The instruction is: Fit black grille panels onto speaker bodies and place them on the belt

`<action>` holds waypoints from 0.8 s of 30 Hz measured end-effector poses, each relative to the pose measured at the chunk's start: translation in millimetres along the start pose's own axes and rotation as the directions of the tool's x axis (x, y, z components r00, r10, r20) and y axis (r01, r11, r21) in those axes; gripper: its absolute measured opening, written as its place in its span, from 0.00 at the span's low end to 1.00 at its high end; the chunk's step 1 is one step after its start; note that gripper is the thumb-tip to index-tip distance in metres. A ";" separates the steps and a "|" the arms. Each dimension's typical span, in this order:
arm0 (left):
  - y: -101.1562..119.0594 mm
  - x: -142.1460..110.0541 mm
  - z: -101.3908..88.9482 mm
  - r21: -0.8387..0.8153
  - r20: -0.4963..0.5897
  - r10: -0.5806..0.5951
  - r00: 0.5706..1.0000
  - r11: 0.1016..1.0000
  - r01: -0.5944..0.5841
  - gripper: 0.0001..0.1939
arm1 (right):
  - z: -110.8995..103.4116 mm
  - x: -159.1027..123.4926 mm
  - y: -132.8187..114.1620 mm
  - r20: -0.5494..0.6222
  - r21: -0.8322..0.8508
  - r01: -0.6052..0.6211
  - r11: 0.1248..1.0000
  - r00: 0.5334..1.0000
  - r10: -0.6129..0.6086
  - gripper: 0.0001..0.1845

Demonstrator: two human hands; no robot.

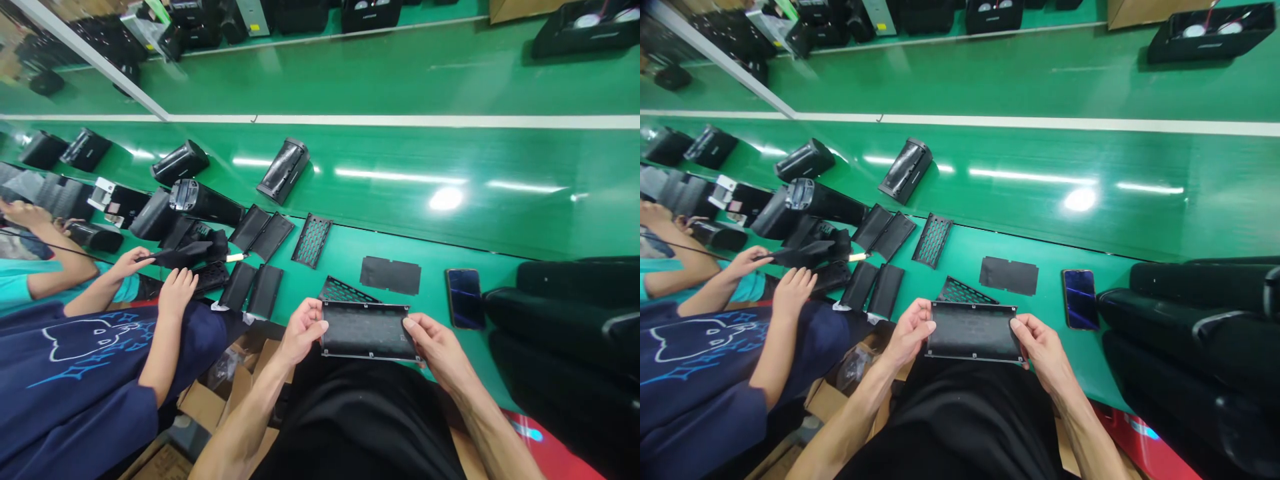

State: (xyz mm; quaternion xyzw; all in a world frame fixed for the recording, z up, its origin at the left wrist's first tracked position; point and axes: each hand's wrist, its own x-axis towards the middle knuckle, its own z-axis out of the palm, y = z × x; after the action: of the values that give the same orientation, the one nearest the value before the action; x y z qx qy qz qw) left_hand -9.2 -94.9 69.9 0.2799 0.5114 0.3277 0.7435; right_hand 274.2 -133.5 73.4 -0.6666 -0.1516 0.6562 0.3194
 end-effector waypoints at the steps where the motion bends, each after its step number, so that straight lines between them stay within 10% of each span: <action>1: 0.0 -0.2 -0.2 0.007 0.000 0.003 1.000 1.000 -0.003 0.24 | 0.1 0.1 0.0 -0.004 0.000 -0.004 1.000 1.000 0.004 0.31; 24: -8.4 3.0 -9.0 0.076 0.027 0.046 0.999 0.996 -0.048 0.23 | -1.9 2.0 1.9 -0.035 -0.003 -0.005 1.000 0.999 0.005 0.31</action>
State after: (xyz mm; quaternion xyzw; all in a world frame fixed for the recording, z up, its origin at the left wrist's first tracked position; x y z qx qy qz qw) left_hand -15.2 -97.1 59.0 0.3243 0.5074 0.3216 0.7307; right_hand 275.9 -134.1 70.5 -0.6790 -0.1453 0.6450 0.3192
